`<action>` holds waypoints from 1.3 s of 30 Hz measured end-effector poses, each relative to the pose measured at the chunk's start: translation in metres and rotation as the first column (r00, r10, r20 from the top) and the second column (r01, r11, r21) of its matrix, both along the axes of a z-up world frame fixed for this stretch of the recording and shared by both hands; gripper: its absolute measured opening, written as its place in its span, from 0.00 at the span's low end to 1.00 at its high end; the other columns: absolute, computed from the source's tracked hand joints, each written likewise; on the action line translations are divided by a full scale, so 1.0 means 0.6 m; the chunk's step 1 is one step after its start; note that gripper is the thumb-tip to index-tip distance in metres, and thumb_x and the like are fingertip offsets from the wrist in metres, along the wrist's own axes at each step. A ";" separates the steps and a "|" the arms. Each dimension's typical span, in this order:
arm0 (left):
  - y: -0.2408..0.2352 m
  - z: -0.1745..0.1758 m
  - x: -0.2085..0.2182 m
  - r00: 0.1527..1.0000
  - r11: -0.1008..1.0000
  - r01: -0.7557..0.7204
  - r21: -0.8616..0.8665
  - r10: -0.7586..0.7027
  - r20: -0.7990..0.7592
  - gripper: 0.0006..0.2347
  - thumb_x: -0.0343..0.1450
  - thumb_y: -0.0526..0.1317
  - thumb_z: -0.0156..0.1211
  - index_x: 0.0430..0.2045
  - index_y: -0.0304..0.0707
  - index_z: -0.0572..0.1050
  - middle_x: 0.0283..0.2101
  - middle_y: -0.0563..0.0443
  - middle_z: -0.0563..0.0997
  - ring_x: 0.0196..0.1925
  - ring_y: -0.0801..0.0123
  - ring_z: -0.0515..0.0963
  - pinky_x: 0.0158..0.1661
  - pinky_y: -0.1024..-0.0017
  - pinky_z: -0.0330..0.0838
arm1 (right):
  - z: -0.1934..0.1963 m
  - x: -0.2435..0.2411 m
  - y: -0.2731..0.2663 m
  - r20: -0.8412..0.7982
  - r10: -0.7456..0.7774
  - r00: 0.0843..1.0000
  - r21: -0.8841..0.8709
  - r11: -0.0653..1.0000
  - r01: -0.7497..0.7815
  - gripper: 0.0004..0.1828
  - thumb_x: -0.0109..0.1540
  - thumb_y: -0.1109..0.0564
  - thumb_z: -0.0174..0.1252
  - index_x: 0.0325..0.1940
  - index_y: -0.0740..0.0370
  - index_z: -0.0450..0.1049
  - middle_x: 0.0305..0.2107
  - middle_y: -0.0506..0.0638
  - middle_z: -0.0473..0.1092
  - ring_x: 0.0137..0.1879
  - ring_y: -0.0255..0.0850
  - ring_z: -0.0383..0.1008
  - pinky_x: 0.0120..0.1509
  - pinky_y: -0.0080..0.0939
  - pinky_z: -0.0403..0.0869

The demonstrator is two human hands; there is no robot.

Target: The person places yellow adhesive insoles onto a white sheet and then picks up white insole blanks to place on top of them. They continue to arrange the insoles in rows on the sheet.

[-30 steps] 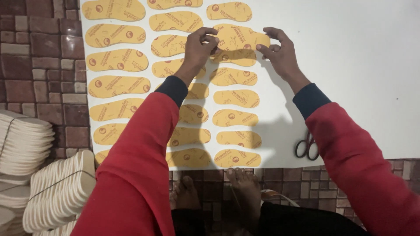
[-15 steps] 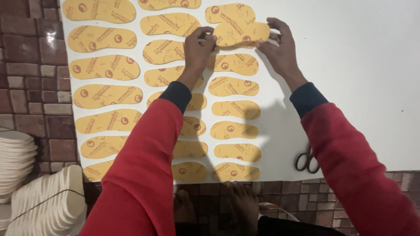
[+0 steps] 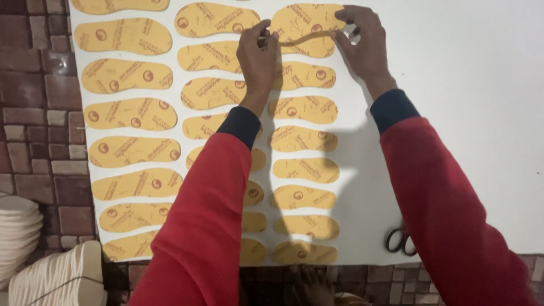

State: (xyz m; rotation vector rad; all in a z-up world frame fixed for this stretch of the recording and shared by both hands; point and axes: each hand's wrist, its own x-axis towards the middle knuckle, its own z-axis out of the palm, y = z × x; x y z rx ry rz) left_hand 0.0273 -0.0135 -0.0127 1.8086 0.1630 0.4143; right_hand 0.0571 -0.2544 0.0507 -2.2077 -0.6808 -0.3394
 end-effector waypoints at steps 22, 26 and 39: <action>-0.028 0.043 0.074 0.984 0.868 -0.171 0.466 0.174 0.037 0.12 0.74 0.32 0.59 0.51 0.33 0.78 0.46 0.42 0.77 0.48 0.57 0.79 0.51 0.65 0.76 | -0.041 0.069 -0.001 0.032 -0.110 0.993 -0.143 0.983 0.114 0.11 0.69 0.60 0.65 0.56 0.62 0.80 0.52 0.60 0.76 0.45 0.49 0.79 0.49 0.46 0.79; -0.033 0.040 0.078 0.980 0.851 -0.198 0.487 0.190 0.066 0.12 0.73 0.35 0.60 0.49 0.37 0.78 0.44 0.46 0.77 0.46 0.59 0.80 0.49 0.65 0.77 | -0.055 0.075 -0.011 -0.042 -0.097 0.994 -0.223 0.971 0.085 0.11 0.72 0.57 0.60 0.57 0.63 0.78 0.54 0.63 0.74 0.51 0.57 0.77 0.55 0.54 0.75; -0.033 0.043 0.078 0.982 0.823 -0.161 0.545 0.191 0.001 0.11 0.74 0.35 0.57 0.50 0.37 0.76 0.44 0.48 0.75 0.47 0.63 0.80 0.49 0.68 0.78 | -0.086 0.083 -0.014 0.129 -0.043 0.991 -0.146 0.987 0.062 0.12 0.70 0.58 0.62 0.57 0.56 0.72 0.50 0.54 0.76 0.55 0.52 0.79 0.54 0.52 0.77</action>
